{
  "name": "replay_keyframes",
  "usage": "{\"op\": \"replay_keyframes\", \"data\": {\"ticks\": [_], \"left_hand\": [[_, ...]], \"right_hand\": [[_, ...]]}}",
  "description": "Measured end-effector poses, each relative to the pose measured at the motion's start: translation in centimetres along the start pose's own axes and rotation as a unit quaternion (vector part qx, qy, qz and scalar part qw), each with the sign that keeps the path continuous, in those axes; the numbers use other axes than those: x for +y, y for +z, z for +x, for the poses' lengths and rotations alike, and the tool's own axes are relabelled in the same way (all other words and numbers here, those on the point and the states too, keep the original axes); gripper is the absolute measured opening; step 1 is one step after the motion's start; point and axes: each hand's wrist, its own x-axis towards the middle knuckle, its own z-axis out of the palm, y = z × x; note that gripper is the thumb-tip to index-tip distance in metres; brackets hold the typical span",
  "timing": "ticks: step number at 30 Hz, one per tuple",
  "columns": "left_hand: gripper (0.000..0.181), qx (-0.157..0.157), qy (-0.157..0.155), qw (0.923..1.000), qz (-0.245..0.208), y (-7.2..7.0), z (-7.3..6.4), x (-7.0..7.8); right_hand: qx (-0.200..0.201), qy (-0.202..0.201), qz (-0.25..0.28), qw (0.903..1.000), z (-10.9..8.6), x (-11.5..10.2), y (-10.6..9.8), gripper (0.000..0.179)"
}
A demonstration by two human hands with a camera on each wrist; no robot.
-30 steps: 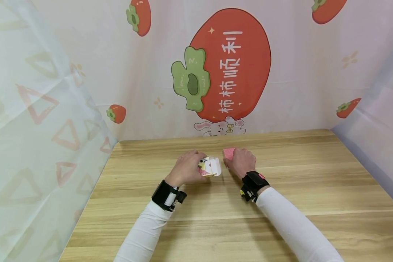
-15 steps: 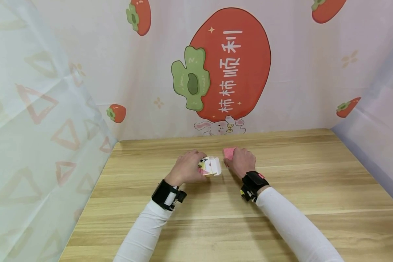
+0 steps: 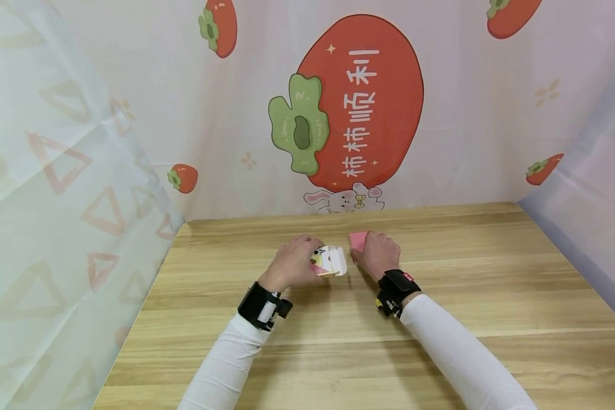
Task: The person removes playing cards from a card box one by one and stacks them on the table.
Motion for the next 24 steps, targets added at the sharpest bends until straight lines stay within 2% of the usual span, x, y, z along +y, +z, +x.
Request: {"op": "replay_keyframes", "data": {"ticks": [12,16,20,24], "left_hand": [[0.067,0.005,0.009,0.9999,0.013,0.0,0.0,0.0],[0.067,0.002,0.007,0.9999,0.008,0.3,0.1,0.1],[0.067,0.000,0.004,1.0000,0.009,0.4,0.2,0.1],[0.067,-0.001,0.002,1.0000,0.004,0.4,0.4,0.2]], "right_hand": [[0.006,0.008,0.024,0.9997,-0.2,0.4,-0.2,0.057],[0.009,-0.004,0.041,0.9991,-0.4,0.8,-0.8,0.056],[0.016,-0.024,0.081,0.9963,-0.5,1.1,-2.1,0.053],[0.023,-0.059,0.139,0.9883,-0.7,0.9,-3.7,0.045]]}}
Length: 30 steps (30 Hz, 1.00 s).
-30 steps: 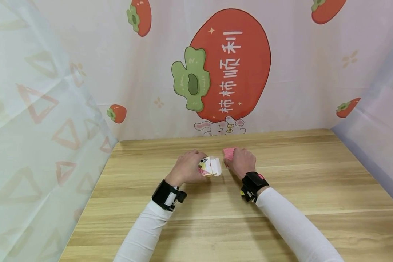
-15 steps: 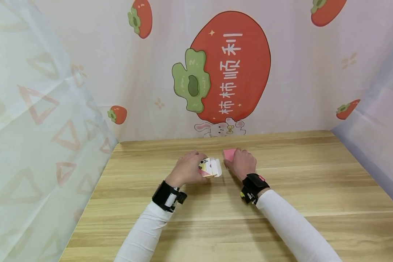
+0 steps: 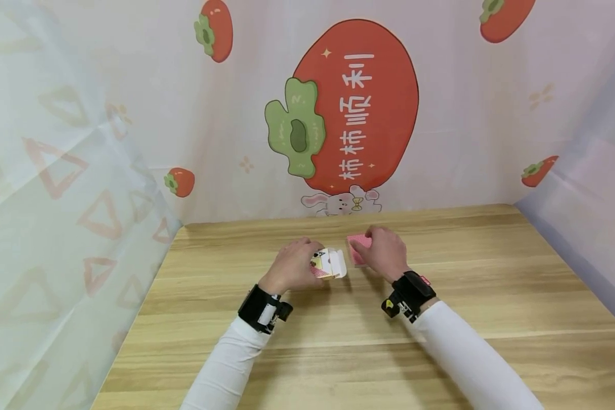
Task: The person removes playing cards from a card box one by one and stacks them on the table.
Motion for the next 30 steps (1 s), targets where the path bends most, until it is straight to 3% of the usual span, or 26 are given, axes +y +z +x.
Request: {"op": "replay_keyframes", "data": {"ticks": [4,9,14,22,30], "left_hand": [[0.066,0.003,0.004,1.0000,-0.005,0.1,0.2,0.1],[0.066,0.021,0.017,0.9997,-0.002,0.4,0.6,0.3],[0.070,0.050,0.022,0.9985,0.006,0.6,1.1,0.7],[0.075,0.095,0.038,0.9943,0.030,0.6,1.5,1.6],[0.076,0.110,0.061,0.9905,0.056,0.9,1.8,2.0]], "right_hand": [[-0.005,-0.049,0.061,0.9969,-0.5,-0.8,-1.2,0.030],[-0.006,-0.138,0.133,0.9815,-1.5,-1.5,-2.1,0.016],[-0.015,-0.197,0.142,0.9700,-2.1,-1.8,-2.5,0.014],[-0.022,-0.193,0.136,0.9716,-2.1,-1.7,-2.5,0.010],[-0.046,-0.160,0.166,0.9720,-1.6,-1.8,-2.2,0.012]]}}
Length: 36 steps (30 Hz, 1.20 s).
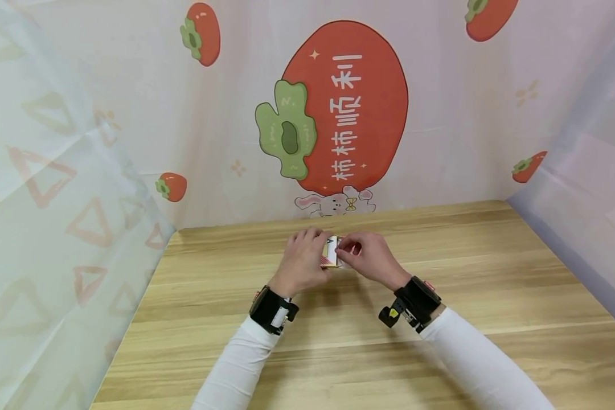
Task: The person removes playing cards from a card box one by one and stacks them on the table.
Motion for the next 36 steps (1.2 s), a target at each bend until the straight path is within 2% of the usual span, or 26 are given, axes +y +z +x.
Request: {"op": "replay_keyframes", "data": {"ticks": [8,14,19,23,28,36], "left_hand": [[0.073,0.012,0.008,0.9996,0.025,0.3,0.0,0.1],[0.073,0.011,0.011,0.9994,0.032,0.0,0.1,0.3],[0.073,0.007,0.014,0.9995,0.028,-0.5,0.1,0.3],[0.073,-0.002,0.013,0.9997,0.023,-0.7,0.0,0.2],[0.071,-0.013,0.007,0.9998,0.013,-0.7,-0.2,0.0],[0.073,-0.024,-0.004,0.9997,0.009,-0.7,-0.4,0.0]], "right_hand": [[0.001,0.060,0.024,0.9979,0.3,0.0,0.3,0.014],[0.017,0.098,0.012,0.9949,0.5,-0.2,0.5,0.018],[-0.001,0.128,0.007,0.9917,0.6,-0.3,0.3,0.022],[-0.034,0.153,0.042,0.9868,0.6,0.0,0.0,0.024],[-0.066,0.188,0.091,0.9758,0.4,0.6,-0.4,0.027],[-0.114,0.202,0.183,0.9555,-0.3,1.7,-1.6,0.028]]}}
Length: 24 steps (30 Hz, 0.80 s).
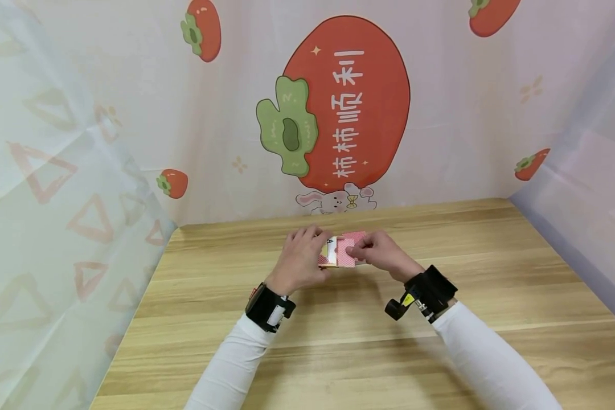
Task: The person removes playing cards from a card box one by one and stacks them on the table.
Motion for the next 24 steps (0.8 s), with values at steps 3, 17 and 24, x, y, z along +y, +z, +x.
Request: {"op": "replay_keyframes", "data": {"ticks": [3,17,24], "left_hand": [[0.073,0.000,-0.002,1.0000,0.000,-0.1,-0.1,-0.1],[0.072,0.001,-0.003,1.0000,0.001,-0.2,-0.4,-0.3],[0.072,-0.001,-0.002,1.0000,0.004,-0.1,-0.4,-0.4]], "right_hand": [[-0.017,0.006,0.014,0.9997,-0.1,0.2,-0.4,0.028],[0.003,0.022,-0.042,0.9989,-0.9,0.5,-1.9,0.032],[0.067,-0.143,-0.249,0.9555,-1.5,-1.7,-1.6,0.042]]}}
